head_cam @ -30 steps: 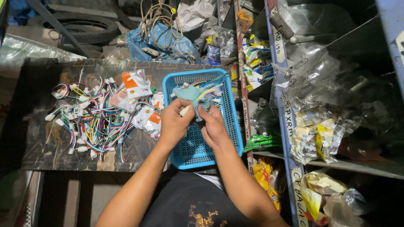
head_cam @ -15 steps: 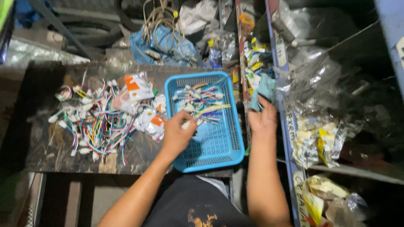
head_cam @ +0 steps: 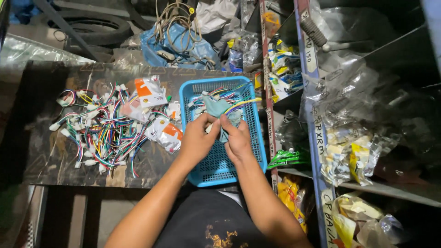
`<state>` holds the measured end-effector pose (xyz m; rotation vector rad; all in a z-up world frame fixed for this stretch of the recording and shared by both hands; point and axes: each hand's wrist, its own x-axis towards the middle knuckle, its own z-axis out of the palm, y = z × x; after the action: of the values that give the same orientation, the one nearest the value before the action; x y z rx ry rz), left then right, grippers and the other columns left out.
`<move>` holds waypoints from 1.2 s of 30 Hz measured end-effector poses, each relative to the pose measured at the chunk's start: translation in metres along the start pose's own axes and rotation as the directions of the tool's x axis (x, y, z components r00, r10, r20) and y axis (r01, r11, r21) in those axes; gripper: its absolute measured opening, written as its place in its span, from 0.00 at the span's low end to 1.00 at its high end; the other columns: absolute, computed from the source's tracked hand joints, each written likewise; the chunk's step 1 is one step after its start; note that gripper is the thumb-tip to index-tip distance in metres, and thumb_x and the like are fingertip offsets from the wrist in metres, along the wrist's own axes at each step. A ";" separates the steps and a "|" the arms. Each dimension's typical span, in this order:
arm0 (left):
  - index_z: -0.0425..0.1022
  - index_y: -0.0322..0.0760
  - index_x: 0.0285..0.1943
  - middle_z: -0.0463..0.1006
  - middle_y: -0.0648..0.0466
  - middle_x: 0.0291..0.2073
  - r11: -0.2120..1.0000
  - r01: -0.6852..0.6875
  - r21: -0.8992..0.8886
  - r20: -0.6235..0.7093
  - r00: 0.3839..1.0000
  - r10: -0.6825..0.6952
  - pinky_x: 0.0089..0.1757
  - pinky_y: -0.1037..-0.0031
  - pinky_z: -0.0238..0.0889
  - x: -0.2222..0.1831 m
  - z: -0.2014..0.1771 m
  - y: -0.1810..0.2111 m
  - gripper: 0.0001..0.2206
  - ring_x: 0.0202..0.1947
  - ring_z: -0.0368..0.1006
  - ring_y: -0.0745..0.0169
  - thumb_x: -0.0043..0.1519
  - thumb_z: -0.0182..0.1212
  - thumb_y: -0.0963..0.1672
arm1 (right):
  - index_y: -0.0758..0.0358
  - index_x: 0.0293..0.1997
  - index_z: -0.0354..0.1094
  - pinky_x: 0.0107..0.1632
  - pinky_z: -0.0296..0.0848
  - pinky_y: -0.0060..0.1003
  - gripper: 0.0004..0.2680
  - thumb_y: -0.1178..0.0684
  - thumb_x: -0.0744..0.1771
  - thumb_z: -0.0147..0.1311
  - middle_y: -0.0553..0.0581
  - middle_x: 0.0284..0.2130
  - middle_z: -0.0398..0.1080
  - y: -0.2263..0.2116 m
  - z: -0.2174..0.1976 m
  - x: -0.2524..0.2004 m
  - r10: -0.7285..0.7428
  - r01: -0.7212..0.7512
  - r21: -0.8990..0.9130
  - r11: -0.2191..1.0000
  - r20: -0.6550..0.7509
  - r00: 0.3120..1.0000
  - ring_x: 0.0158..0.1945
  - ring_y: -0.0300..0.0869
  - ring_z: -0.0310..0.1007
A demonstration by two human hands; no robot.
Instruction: Cleaning and inspecting electrical wiring harnesses and connectors with a cloth.
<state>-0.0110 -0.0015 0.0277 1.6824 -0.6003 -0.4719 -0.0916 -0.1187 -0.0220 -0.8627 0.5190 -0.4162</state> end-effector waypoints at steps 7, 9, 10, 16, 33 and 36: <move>0.73 0.29 0.39 0.80 0.41 0.27 0.983 -0.154 0.103 -0.001 0.988 0.154 0.30 0.66 0.69 -0.004 0.006 0.000 0.09 0.26 0.79 0.53 0.64 0.61 0.44 | 0.69 0.51 0.71 0.50 0.75 0.40 0.09 0.56 0.68 0.56 0.57 0.43 0.76 -0.001 -0.001 -0.003 -0.011 0.018 0.098 0.995 -0.075 0.997 0.45 0.43 0.77; 0.74 0.29 0.38 0.80 0.42 0.25 0.983 -0.155 0.094 -0.007 0.988 0.156 0.29 0.67 0.68 -0.006 0.008 0.002 0.09 0.24 0.79 0.55 0.63 0.62 0.44 | 0.69 0.51 0.70 0.49 0.75 0.41 0.08 0.55 0.70 0.55 0.58 0.42 0.75 0.007 -0.018 0.007 0.020 -0.004 0.183 0.983 -0.087 0.996 0.44 0.45 0.76; 0.74 0.29 0.38 0.80 0.42 0.25 0.983 -0.156 0.097 -0.013 0.987 0.158 0.29 0.67 0.68 -0.006 0.008 0.003 0.09 0.24 0.79 0.55 0.63 0.62 0.44 | 0.69 0.51 0.70 0.49 0.75 0.41 0.08 0.55 0.70 0.55 0.58 0.42 0.75 0.006 -0.026 0.014 0.021 -0.005 0.184 0.983 -0.080 0.997 0.44 0.45 0.76; 0.75 0.28 0.36 0.78 0.47 0.20 1.000 -0.005 0.029 0.001 1.000 0.005 0.26 0.69 0.64 -0.012 0.010 -0.003 0.09 0.20 0.73 0.62 0.61 0.64 0.43 | 0.68 0.52 0.70 0.50 0.75 0.45 0.11 0.51 0.70 0.53 0.60 0.42 0.75 -0.019 -0.028 0.023 0.008 0.026 0.292 0.956 -0.116 0.993 0.43 0.47 0.77; 0.83 0.29 0.41 0.84 0.53 0.26 0.990 0.032 -0.137 0.010 0.999 -0.031 0.32 0.78 0.69 -0.006 0.006 -0.013 0.09 0.27 0.76 0.73 0.61 0.67 0.43 | 0.71 0.52 0.71 0.51 0.72 0.37 0.11 0.55 0.68 0.62 0.56 0.44 0.76 -0.017 -0.006 0.005 -0.235 0.228 -0.127 0.965 -0.041 0.971 0.46 0.40 0.74; 0.83 0.28 0.41 0.84 0.54 0.28 0.960 0.067 -0.273 -0.018 0.997 -0.075 0.33 0.79 0.69 -0.002 0.004 -0.030 0.09 0.29 0.76 0.74 0.62 0.67 0.43 | 0.69 0.55 0.70 0.55 0.73 0.37 0.14 0.47 0.70 0.53 0.56 0.48 0.76 -0.027 0.006 0.002 -0.150 0.149 -0.020 0.989 -0.028 0.988 0.49 0.41 0.76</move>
<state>-0.0105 0.0009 -0.0027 1.4488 -0.4339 -0.5559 -0.0902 -0.1312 0.0022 -0.9169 0.4873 -0.5632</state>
